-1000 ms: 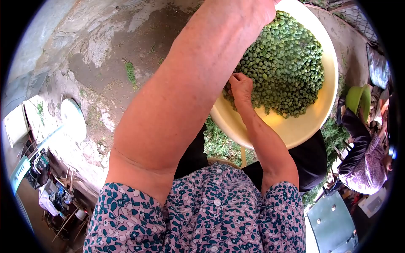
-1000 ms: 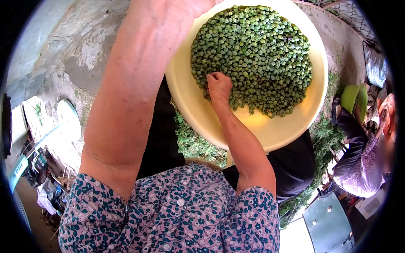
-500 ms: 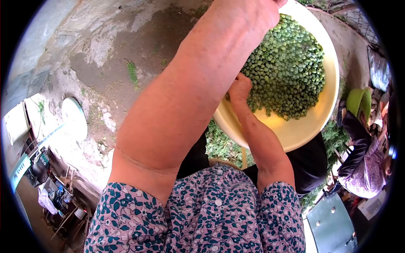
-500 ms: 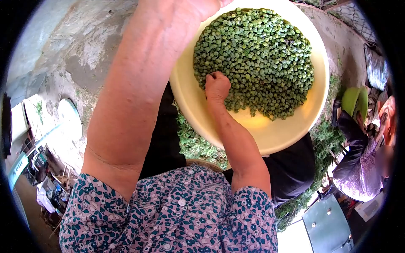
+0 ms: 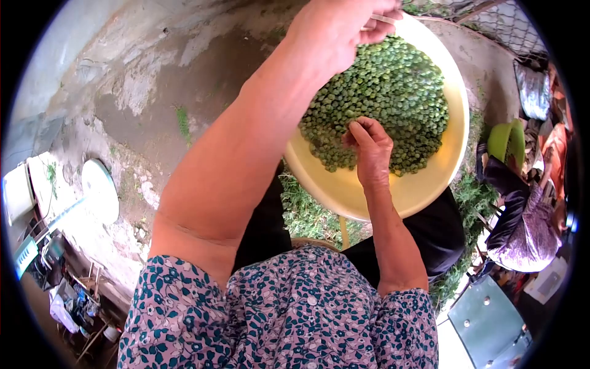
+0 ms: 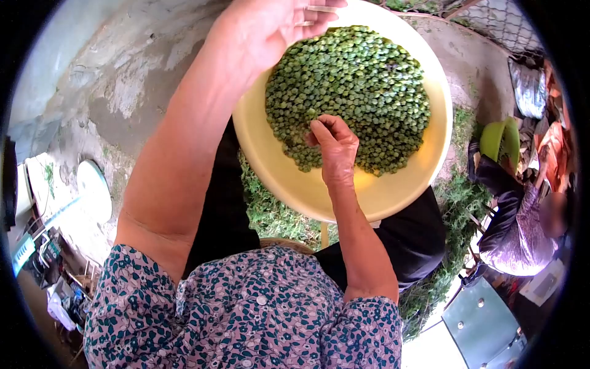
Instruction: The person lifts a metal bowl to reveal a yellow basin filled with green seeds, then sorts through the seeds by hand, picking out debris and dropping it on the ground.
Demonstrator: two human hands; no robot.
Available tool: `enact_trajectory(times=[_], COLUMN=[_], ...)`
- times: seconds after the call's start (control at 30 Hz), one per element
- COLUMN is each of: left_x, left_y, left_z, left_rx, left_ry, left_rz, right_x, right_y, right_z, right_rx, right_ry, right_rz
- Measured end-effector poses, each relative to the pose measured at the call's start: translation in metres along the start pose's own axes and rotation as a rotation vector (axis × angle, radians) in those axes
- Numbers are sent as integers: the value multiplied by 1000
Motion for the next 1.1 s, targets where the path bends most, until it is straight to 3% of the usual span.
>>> enact_trajectory(times=[0.03,0.07,0.17,0.27,0.37,0.53,0.57,0.7,0.83,0.9,0.97,1.03,1.1], left_x=[0,-6,-28,-46,-68,-93,-99,-108,-119,-122,-117,-113,-115], left_y=[4,13,43,78,103,108,111,118,122,129,136,141,156], left_z=[-5,-10,-14,-21,-35,-43,-41,-29,-19,-12,-2,6,7], left_rx=[126,381,571,645,353,418,351,525,931,1084,1073,1063,1064], left_ry=[32,159,199,360,478,471,381,401,510,513,484,451,509], left_rz=[-22,95,244,343,497,438,417,409,224,238,235,228,336], right_x=[-6,-13,-31,-46,-56,-78,-82,-92,-108,-114,-122,-135,-143], right_y=[11,21,43,54,57,61,56,45,28,19,12,19,0], right_z=[1,2,6,9,12,17,20,13,16,16,23,8,16], right_rx=[-3,4,11,51,88,147,148,48,-166,-319,-405,-703,-723], right_ry=[-7,-8,-15,-4,-33,-27,-57,-30,-37,25,21,188,272], right_rz=[21,39,110,189,215,263,240,126,-17,-46,12,145,36])
Point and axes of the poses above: each hand's wrist, its own x-axis towards the middle knuckle, its own z-axis out of the back of the hand, y = z × x, the point moved 9 cm from there along x, towards the middle knuckle, and after that the axes turned 9 degrees about y, right-handed, at the moved point
